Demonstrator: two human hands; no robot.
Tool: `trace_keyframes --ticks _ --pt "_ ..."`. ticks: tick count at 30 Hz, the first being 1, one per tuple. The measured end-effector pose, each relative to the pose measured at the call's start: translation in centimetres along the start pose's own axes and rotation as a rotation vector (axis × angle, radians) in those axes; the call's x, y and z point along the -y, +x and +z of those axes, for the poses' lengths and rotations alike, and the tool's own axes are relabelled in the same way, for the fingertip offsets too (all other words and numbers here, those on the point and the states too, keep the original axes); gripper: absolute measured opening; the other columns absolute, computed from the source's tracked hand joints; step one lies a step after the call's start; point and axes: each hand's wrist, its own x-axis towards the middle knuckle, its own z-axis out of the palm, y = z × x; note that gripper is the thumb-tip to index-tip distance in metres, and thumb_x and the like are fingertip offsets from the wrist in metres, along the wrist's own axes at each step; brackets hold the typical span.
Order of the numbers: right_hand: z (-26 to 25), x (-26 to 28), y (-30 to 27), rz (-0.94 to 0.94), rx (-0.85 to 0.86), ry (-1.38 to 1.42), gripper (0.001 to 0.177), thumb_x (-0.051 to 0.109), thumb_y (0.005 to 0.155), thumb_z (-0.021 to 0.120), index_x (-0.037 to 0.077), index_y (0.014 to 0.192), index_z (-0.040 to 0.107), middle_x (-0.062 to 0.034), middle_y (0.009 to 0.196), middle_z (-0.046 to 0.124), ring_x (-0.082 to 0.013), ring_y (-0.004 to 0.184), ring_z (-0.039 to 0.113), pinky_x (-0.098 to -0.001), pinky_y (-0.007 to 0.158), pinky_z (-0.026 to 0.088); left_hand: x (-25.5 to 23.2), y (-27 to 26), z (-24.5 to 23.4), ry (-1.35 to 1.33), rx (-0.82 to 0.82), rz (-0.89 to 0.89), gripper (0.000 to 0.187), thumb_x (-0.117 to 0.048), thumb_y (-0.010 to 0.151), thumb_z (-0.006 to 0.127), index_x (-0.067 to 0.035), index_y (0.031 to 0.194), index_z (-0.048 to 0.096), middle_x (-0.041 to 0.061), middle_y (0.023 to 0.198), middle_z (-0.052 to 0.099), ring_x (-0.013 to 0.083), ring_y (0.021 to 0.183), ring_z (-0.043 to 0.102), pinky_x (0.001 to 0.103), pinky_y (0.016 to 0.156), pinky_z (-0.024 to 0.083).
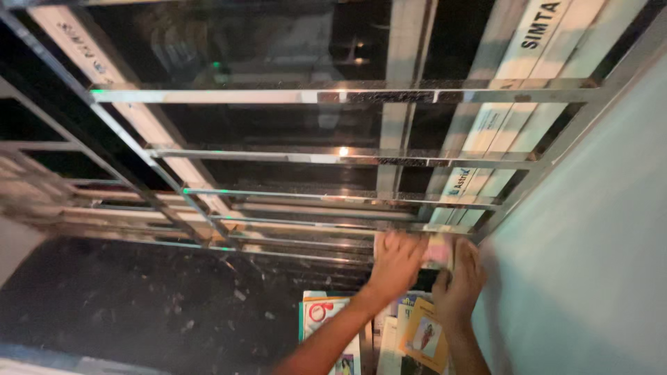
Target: The person cleans the metal window grill by wiping its bars with a cloth.
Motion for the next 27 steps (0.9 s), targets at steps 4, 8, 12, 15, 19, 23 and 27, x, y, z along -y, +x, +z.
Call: trace_keyframes --ticks 4,8,12,15,19,23,27 --pt "1.5 1.4 3.8 -0.011 0.095 -0.031 0.064 0.015 0.091 0.063 0.01 0.153 0.05 -0.0169 0.147 0.056 -0.0337 0.144 0.05 -0.0525 0.126 0.033 2.3 3.9 -3.9 -0.017 -0.094 0.011 0.06 -0.03 0.093 0.066 -0.006 0.147 0.055 0.009 0.137 0.061 0.0272 0.133 0.051 0.053 0.116 0.033" --pt "2.7 0.7 2.6 -0.262 0.109 -0.208 0.078 0.031 0.083 0.071 -0.004 0.148 0.045 -0.0289 0.148 0.048 -0.0463 0.14 0.041 -0.0596 0.118 0.026 3.1 3.9 -4.3 -0.097 0.129 -0.053 0.062 -0.041 0.092 0.064 -0.003 0.141 0.058 0.014 0.122 0.061 0.034 0.118 0.052 0.054 0.108 0.035" --pt "4.5 -1.2 3.7 -0.246 0.033 -0.345 0.066 0.035 0.085 0.071 0.003 0.141 0.054 -0.0199 0.143 0.055 -0.0408 0.137 0.046 -0.0611 0.117 0.024 3.2 7.2 -4.4 -0.016 0.297 -0.165 0.037 -0.042 0.098 0.056 -0.011 0.116 0.066 0.012 0.115 0.069 0.0349 0.117 0.06 0.054 0.1 0.042" --pt "4.8 -2.9 5.4 -0.135 0.178 -0.335 0.052 0.037 0.087 0.07 0.01 0.132 0.061 -0.0131 0.132 0.061 -0.0348 0.133 0.052 -0.0538 0.12 0.03 3.3 9.8 -5.2 -0.133 0.742 -0.488 0.045 -0.05 0.107 0.043 -0.012 0.113 0.067 0.016 0.11 0.071 0.0373 0.11 0.068 0.055 0.095 0.051" --pt "3.9 -3.1 5.5 -0.063 0.277 -0.287 0.052 0.041 0.085 0.073 0.012 0.127 0.065 -0.0105 0.126 0.065 -0.0335 0.127 0.054 -0.0553 0.118 0.03 3.0 8.9 -4.5 -0.173 0.728 -0.499 0.045 -0.048 0.109 0.041 -0.013 0.114 0.069 0.019 0.12 0.07 0.0394 0.116 0.065 0.053 0.104 0.047" --pt "2.7 -2.4 3.4 -0.275 0.043 -0.12 0.053 0.028 0.093 0.067 0.006 0.141 0.06 -0.016 0.142 0.061 -0.0385 0.139 0.05 -0.0572 0.125 0.028 0.7 4.0 -2.9 -0.009 -0.07 -0.115 0.043 -0.033 0.094 0.058 -0.002 0.124 0.063 0.016 0.121 0.065 0.0352 0.116 0.058 0.05 0.106 0.039" --pt "2.9 -2.1 3.6 -0.274 0.029 -0.189 0.062 0.032 0.087 0.069 0.0 0.14 0.059 -0.0217 0.142 0.058 -0.0427 0.136 0.047 -0.0571 0.117 0.027 1.5 4.2 -1.9 -0.002 -0.236 -0.048 0.04 -0.024 0.093 0.063 -0.003 0.128 0.063 0.012 0.116 0.062 0.0322 0.112 0.056 0.048 0.105 0.04"
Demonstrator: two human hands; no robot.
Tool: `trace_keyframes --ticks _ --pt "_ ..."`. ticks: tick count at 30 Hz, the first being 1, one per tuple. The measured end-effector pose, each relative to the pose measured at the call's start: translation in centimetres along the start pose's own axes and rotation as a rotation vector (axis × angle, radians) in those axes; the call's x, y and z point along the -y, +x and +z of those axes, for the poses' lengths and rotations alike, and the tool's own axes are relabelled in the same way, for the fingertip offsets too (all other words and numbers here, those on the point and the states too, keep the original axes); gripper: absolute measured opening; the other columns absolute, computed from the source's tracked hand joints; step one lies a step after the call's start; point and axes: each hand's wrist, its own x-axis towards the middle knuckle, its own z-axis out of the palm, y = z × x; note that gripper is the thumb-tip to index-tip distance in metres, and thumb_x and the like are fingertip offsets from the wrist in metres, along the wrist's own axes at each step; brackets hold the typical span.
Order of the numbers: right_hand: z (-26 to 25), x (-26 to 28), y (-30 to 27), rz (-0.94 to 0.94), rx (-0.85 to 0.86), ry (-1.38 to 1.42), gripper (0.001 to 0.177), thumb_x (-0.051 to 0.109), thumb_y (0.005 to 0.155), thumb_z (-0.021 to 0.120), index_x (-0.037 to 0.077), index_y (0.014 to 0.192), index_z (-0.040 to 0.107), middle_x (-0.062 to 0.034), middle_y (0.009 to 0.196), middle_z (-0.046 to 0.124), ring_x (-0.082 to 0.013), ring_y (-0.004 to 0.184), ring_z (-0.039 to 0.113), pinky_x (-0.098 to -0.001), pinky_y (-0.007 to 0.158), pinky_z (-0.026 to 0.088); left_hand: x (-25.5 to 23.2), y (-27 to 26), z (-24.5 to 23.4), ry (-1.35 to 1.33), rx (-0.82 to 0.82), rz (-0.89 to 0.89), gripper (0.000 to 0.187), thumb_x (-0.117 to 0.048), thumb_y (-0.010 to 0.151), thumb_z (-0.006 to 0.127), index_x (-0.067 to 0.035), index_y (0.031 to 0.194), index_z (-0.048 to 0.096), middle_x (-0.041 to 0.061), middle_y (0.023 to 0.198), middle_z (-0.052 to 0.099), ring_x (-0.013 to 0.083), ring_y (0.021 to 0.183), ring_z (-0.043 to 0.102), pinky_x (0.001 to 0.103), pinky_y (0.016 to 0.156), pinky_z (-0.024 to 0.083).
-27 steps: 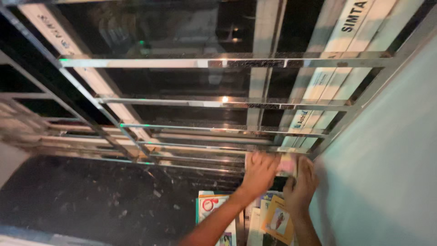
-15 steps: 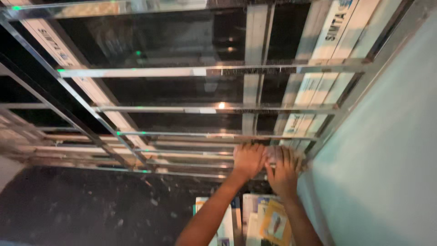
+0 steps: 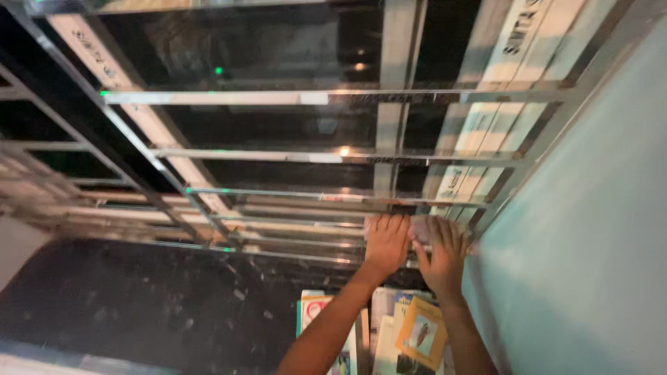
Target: The person cleans the metal window grill by wiping its bars with a cloth.
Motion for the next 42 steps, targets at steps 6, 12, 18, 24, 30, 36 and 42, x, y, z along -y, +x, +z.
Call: trace_keyframes --ticks 6,12,18,24,30,36,42 --pt "0.7 -0.6 0.8 0.098 0.05 -0.038 0.041 0.022 0.087 0.072 0.008 0.126 0.071 -0.008 0.13 0.068 -0.0296 0.13 0.056 -0.0537 0.117 0.032 1.3 1.5 -1.2 -0.07 0.458 -0.063 0.045 -0.015 0.078 0.065 -0.007 0.122 0.066 0.009 0.115 0.065 0.031 0.115 0.058 0.048 0.102 0.041" --pt "-4.0 3.8 2.6 -0.042 -0.265 0.206 0.038 0.007 0.093 0.068 0.006 0.131 0.066 -0.0087 0.131 0.067 -0.0328 0.127 0.061 -0.0447 0.119 0.04 -2.7 2.2 -6.5 -0.018 -0.093 0.055 0.048 -0.015 0.088 0.064 -0.003 0.135 0.061 0.011 0.132 0.061 0.03 0.126 0.055 0.05 0.115 0.04" --pt "-3.9 6.0 7.5 -0.03 -0.04 0.038 0.051 0.021 0.099 0.06 0.006 0.147 0.058 -0.0167 0.141 0.062 -0.0361 0.136 0.053 -0.0547 0.119 0.028 0.6 7.6 -10.6 0.064 0.011 0.071 0.049 -0.025 0.093 0.061 -0.002 0.137 0.057 0.012 0.131 0.061 0.0316 0.123 0.055 0.05 0.113 0.037" --pt "0.7 6.6 8.0 0.023 -0.093 -0.083 0.046 0.033 0.099 0.058 0.009 0.138 0.06 -0.0153 0.139 0.062 -0.0344 0.141 0.045 -0.062 0.122 0.017 4.4 8.5 -9.2 0.042 0.289 -0.051 0.031 -0.037 0.098 0.057 -0.009 0.108 0.069 0.011 0.104 0.071 0.0319 0.099 0.065 0.049 0.089 0.047" --pt "1.8 6.8 7.8 -0.022 -0.117 0.085 0.04 0.03 0.11 0.06 0.008 0.143 0.056 -0.0125 0.144 0.059 -0.0346 0.144 0.048 -0.057 0.126 0.028 5.4 8.3 -8.9 0.081 0.353 -0.098 0.03 -0.036 0.096 0.059 -0.009 0.102 0.068 0.011 0.103 0.07 0.0312 0.101 0.065 0.049 0.091 0.048" --pt "3.6 12.8 7.8 -0.105 -0.076 -0.102 0.059 0.029 0.089 0.069 0.006 0.142 0.056 -0.0164 0.14 0.06 -0.0364 0.138 0.051 -0.0588 0.117 0.029 10.8 3.7 -13.5 0.071 -0.039 0.135 0.051 -0.029 0.089 0.062 -0.001 0.131 0.059 0.013 0.123 0.064 0.0294 0.114 0.056 0.044 0.105 0.043" --pt "8.7 19.7 11.5 -0.113 0.148 0.037 0.055 0.029 0.086 0.072 0.009 0.136 0.06 -0.0145 0.126 0.065 -0.0352 0.123 0.056 -0.0521 0.114 0.034 19.3 3.1 -17.9 0.048 0.327 -0.189 0.025 -0.032 0.098 0.058 -0.01 0.107 0.066 0.008 0.107 0.066 0.0285 0.108 0.06 0.046 0.099 0.044"
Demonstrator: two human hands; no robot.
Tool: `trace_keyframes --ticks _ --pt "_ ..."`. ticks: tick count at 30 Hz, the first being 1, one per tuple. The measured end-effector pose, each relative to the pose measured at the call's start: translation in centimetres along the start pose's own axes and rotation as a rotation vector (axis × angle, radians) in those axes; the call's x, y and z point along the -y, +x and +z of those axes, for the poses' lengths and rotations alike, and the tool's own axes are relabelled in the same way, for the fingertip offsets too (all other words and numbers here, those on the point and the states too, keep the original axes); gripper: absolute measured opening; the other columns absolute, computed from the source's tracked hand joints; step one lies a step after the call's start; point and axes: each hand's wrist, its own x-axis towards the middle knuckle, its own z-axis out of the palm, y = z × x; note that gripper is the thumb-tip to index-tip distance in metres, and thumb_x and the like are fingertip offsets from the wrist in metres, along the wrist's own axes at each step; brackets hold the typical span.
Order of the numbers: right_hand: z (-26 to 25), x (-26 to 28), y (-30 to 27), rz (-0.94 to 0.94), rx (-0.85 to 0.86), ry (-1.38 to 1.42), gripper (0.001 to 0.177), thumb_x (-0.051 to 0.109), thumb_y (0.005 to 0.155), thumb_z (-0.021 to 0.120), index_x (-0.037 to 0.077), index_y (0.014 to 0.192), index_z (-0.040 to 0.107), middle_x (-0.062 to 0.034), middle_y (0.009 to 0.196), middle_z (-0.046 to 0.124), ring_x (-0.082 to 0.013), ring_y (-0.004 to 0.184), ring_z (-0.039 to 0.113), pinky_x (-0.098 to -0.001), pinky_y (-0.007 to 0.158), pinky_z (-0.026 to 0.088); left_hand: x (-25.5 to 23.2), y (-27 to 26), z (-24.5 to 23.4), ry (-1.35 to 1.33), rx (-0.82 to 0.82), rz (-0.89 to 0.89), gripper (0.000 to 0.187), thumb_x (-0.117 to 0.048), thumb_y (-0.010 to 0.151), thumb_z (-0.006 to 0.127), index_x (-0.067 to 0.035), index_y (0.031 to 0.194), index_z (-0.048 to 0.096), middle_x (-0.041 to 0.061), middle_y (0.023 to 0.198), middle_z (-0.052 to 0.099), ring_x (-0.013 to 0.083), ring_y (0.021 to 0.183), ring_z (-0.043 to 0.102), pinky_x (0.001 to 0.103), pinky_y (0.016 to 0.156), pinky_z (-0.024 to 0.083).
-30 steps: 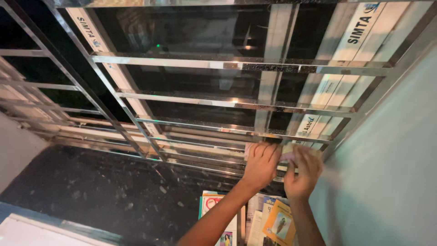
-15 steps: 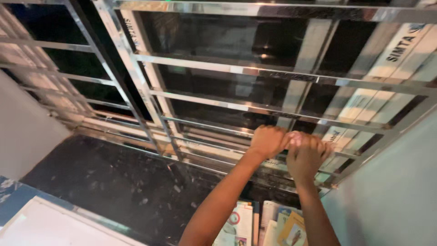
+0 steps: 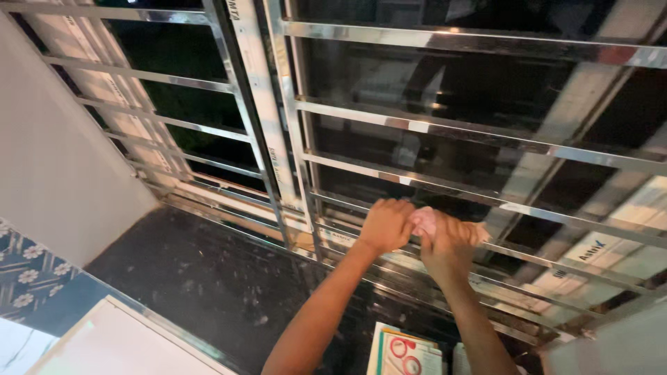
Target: The person cleans the metal window grill by wiping its bars with a cloth.
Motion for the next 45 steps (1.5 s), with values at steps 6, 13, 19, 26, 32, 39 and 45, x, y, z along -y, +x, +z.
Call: trace_keyframes --ticks 6,13,19,26,32,39,45 --pt "2.8 3.7 -1.1 -0.094 -0.33 -0.006 0.047 0.026 0.096 0.065 0.005 0.138 0.06 -0.0157 0.134 0.066 -0.0334 0.13 0.058 -0.0521 0.115 0.031 1.8 -2.2 -2.2 0.017 -0.32 0.153 0.03 -0.032 0.087 0.063 -0.006 0.102 0.064 0.014 0.097 0.064 0.0343 0.098 0.059 0.049 0.089 0.044" --pt "2.4 4.2 1.9 0.003 -0.153 -0.053 0.027 0.029 0.099 0.06 0.007 0.112 0.069 -0.0137 0.107 0.068 -0.0345 0.108 0.061 -0.0505 0.107 0.038 2.9 0.2 -3.1 -0.005 -0.075 0.047 0.034 -0.037 0.09 0.062 -0.005 0.103 0.064 0.015 0.105 0.07 0.0334 0.106 0.064 0.048 0.093 0.047" --pt "0.7 4.6 1.2 -0.006 -0.11 0.035 0.018 0.023 0.092 0.066 0.009 0.1 0.073 -0.0139 0.098 0.073 -0.0356 0.094 0.065 -0.0499 0.093 0.041 3.0 0.1 -2.6 -0.143 0.238 -0.187 0.036 -0.043 0.105 0.056 -0.009 0.101 0.067 0.016 0.11 0.072 0.0337 0.11 0.067 0.047 0.102 0.051" --pt "-1.6 6.9 0.0 -0.07 -0.255 0.077 0.032 0.011 0.094 0.065 0.004 0.124 0.069 -0.0128 0.125 0.072 -0.0283 0.125 0.064 -0.0483 0.113 0.041 1.5 -3.5 -2.4 -0.161 -0.419 0.187 0.044 -0.014 0.088 0.064 0.001 0.129 0.062 0.014 0.129 0.063 0.0339 0.125 0.056 0.05 0.11 0.038" --pt "-5.0 8.2 4.5 -0.09 -0.357 -0.005 0.044 0.02 0.097 0.065 -0.001 0.136 0.063 -0.0205 0.139 0.064 -0.0371 0.138 0.054 -0.0548 0.12 0.029 0.5 0.5 -9.1 -0.052 -0.553 0.28 0.047 -0.023 0.094 0.061 0.003 0.134 0.061 0.016 0.131 0.061 0.0336 0.124 0.053 0.053 0.11 0.035" --pt "-5.7 7.3 8.9 -0.061 -0.321 -0.094 0.022 0.027 0.098 0.066 0.008 0.11 0.07 -0.0093 0.111 0.07 -0.034 0.114 0.06 -0.0535 0.112 0.036 0.4 6.7 -11.0 0.064 -0.043 0.066 0.039 -0.039 0.098 0.051 -0.006 0.096 0.073 0.013 0.096 0.073 0.0334 0.091 0.07 0.05 0.088 0.051" --pt "-6.3 6.6 9.6 0.12 -0.091 -0.063 0.022 0.03 0.098 0.066 0.01 0.095 0.074 -0.0071 0.098 0.072 -0.0296 0.104 0.062 -0.0465 0.104 0.039 -0.1 6.7 -10.4 0.014 -0.063 -0.037 0.041 -0.04 0.103 0.049 -0.009 0.094 0.074 0.012 0.097 0.075 0.0319 0.096 0.071 0.049 0.094 0.051"
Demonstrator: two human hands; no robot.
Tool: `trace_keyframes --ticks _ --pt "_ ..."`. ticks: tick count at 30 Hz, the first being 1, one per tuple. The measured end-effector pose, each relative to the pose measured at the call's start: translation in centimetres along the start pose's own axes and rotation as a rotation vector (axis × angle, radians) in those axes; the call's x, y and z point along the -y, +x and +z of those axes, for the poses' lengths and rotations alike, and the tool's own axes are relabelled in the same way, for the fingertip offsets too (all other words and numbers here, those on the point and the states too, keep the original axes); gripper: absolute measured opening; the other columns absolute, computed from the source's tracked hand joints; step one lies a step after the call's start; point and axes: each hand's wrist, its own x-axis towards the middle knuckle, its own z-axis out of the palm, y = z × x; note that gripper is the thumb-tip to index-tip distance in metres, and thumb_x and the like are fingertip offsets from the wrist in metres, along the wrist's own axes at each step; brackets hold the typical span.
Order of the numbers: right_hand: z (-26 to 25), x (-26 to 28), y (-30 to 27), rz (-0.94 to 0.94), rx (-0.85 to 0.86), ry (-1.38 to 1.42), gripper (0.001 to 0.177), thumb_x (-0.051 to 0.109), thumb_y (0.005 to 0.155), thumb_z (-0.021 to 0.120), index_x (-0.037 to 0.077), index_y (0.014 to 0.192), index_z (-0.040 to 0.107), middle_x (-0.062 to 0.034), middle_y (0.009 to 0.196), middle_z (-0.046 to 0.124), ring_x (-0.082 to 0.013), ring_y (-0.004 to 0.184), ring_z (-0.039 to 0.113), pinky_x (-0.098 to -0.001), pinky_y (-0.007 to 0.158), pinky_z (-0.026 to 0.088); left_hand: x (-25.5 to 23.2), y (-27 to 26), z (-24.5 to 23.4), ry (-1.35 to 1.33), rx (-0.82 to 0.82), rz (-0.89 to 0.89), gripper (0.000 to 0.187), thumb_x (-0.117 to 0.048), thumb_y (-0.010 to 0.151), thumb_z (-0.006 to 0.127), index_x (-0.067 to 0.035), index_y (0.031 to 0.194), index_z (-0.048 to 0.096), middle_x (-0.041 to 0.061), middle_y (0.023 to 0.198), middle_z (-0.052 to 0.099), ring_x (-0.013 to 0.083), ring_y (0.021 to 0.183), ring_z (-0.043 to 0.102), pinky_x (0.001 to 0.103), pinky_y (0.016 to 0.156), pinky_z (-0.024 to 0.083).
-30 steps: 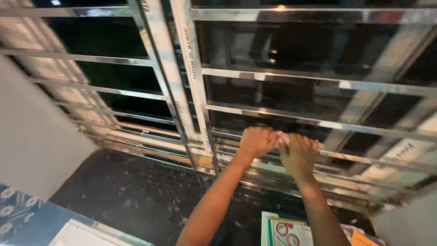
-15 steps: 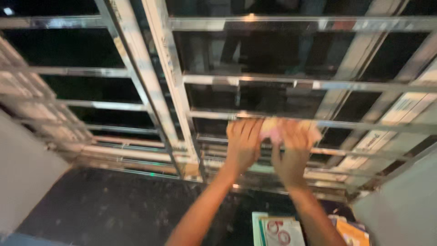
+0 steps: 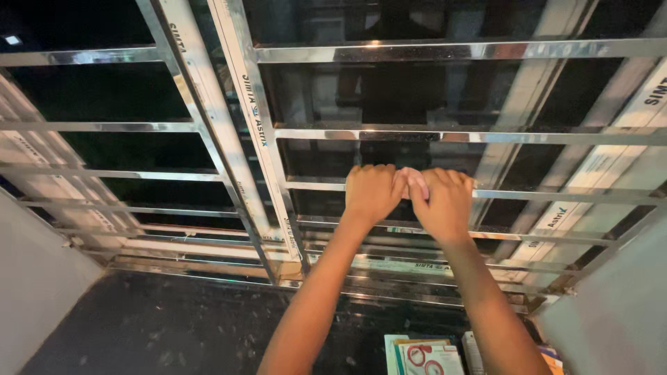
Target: The person cleans the metal window grill by wiping its bars with a cloth.
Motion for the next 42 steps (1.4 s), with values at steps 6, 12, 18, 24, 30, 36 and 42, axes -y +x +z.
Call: trace_keyframes --ticks 6,12,18,24,30,36,42 --pt "-1.5 -1.7 -3.8 -0.349 -0.304 0.068 0.032 0.019 0.092 0.07 0.0 0.118 0.072 -0.0122 0.128 0.071 -0.0305 0.123 0.062 -0.0486 0.112 0.035 -0.8 -5.4 0.6 -0.15 -0.378 0.419 0.071 -0.033 0.082 0.069 0.003 0.141 0.054 0.025 0.143 0.053 0.0435 0.134 0.045 0.057 0.112 0.03" --pt "-4.8 -3.2 -7.0 0.079 -0.07 0.113 0.023 0.025 0.094 0.075 0.008 0.111 0.073 -0.0088 0.111 0.074 -0.0278 0.112 0.067 -0.0415 0.103 0.048 -2.1 -6.1 2.7 -0.13 -0.443 0.592 0.055 -0.011 0.075 0.071 -0.007 0.129 0.062 0.016 0.135 0.061 0.0382 0.127 0.058 0.054 0.109 0.047" --pt "-10.8 -6.4 -7.8 -0.387 -0.066 0.304 0.058 0.018 0.075 0.079 -0.002 0.127 0.063 -0.025 0.118 0.07 -0.0421 0.107 0.067 -0.0421 0.094 0.05 -7.2 -5.6 1.3 -0.483 0.038 0.193 0.041 -0.016 0.075 0.082 -0.007 0.113 0.068 0.014 0.105 0.076 0.0324 0.095 0.073 0.04 0.08 0.057" --pt "-8.5 -10.6 -12.9 0.299 0.254 0.554 0.033 0.02 0.095 0.072 0.003 0.122 0.072 -0.0105 0.081 0.073 -0.019 0.072 0.062 -0.0339 0.067 0.052 -10.9 -6.0 2.8 -0.947 0.347 -0.065 0.068 -0.016 0.074 0.082 -0.009 0.135 0.054 0.011 0.102 0.074 0.0198 0.095 0.074 0.032 0.083 0.058" --pt "-4.8 -13.5 -19.8 0.566 0.091 1.032 0.032 0.02 0.102 0.063 0.0 0.127 0.067 -0.0068 0.089 0.072 -0.0077 0.067 0.059 -0.025 0.056 0.047 -15.1 -12.2 8.8 -1.74 0.337 -0.585 0.05 -0.024 0.09 0.071 -0.013 0.138 0.06 0.002 0.12 0.072 0.0107 0.11 0.067 0.027 0.094 0.053" --pt "-4.9 -13.4 -26.3 0.462 0.355 1.541 0.077 0.008 0.101 0.062 0.022 0.168 0.026 -0.0072 0.131 0.068 -0.0032 0.063 0.059 -0.0208 0.049 0.05 -18.2 -17.9 13.6 -1.505 -0.095 -0.667 0.028 -0.02 0.097 0.073 0.004 0.111 0.076 0.006 0.096 0.074 0.0101 0.083 0.065 0.028 0.073 0.051" --pt "-1.6 -14.1 -30.0 0.596 0.588 1.086 0.054 0.013 0.094 0.073 -0.001 0.145 0.059 -0.0165 0.103 0.067 -0.0132 0.082 0.062 -0.0306 0.068 0.049 -18.3 -22.3 13.8 -1.449 -0.005 -0.605 0.024 -0.023 0.097 0.068 -0.004 0.111 0.074 -0.004 0.093 0.071 0.0021 0.083 0.061 0.019 0.073 0.05"
